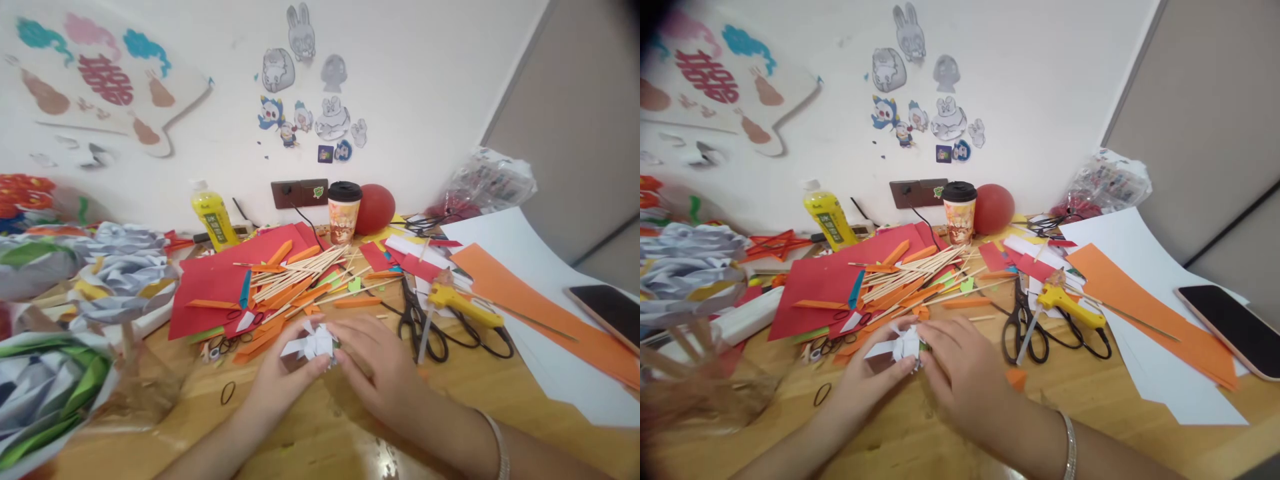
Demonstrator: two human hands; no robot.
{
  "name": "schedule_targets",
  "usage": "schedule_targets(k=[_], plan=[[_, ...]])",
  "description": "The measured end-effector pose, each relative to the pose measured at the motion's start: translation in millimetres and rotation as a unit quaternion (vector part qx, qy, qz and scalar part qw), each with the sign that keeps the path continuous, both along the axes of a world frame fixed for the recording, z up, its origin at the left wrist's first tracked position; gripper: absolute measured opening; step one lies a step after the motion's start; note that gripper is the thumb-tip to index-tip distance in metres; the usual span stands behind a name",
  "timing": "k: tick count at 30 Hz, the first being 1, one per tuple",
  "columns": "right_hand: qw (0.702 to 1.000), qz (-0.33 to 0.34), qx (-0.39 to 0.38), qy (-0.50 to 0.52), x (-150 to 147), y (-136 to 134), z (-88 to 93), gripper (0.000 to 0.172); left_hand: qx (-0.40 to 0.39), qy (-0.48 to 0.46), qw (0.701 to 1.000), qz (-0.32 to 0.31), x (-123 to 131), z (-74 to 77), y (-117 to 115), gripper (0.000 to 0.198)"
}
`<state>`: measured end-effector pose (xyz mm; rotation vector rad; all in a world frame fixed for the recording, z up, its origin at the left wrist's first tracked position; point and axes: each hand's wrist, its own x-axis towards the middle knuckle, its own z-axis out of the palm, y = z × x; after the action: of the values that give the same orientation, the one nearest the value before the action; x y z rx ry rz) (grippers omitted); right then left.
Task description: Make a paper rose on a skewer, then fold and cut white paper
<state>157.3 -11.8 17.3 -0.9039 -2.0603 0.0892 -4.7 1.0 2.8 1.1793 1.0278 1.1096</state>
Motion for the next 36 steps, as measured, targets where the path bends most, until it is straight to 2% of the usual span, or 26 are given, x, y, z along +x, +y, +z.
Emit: schedule_targets(k=[4,7,9,12,16,20,22,26,32,36], plan=[[0.999,0.022,-0.038,0.03,1,3,-0.3,0.027,-0.005,-0.014,1.0,0.01,-1,0.5,-1,0.039],[0.988,0.05,-0.103,0.106,3,6,1.2,0.023,0.012,-0.048,0.999,-0.002,-1,-0.7,-1,0.036],[0.973,0.059,-0.162,0.151,4,11,3.0,0.021,-0.004,-0.088,0.996,-0.011,-1,-1.9,-1,0.035],[0.964,0.064,-0.207,0.151,7,19,5.1,0.018,-0.047,-0.154,0.986,-0.048,-1,-3.1,-2,0.036],[0.976,0.089,-0.176,0.094,10,24,3.8,0.016,-0.082,-0.199,0.97,-0.109,0,-1.7,-3,0.03],[0.994,0.076,-0.08,0.021,9,19,1.3,0.023,-0.096,-0.239,0.961,-0.095,3,1.4,-5,0.027],[0.996,0.066,-0.059,0.003,9,16,1.1,0.029,-0.096,-0.255,0.958,-0.088,3,2.6,-5,0.027],[0.995,0.064,-0.069,0.018,9,13,2.9,0.034,-0.09,-0.262,0.958,-0.07,2,3.3,-2,0.025],[0.992,0.079,-0.09,0.04,8,16,3.3,0.031,-0.091,-0.262,0.958,-0.073,3,2.6,-2,0.025],[0.992,0.088,-0.086,0.031,7,18,-2.1,0.039,-0.088,-0.256,0.96,-0.069,4,3.6,-2,0.026]])
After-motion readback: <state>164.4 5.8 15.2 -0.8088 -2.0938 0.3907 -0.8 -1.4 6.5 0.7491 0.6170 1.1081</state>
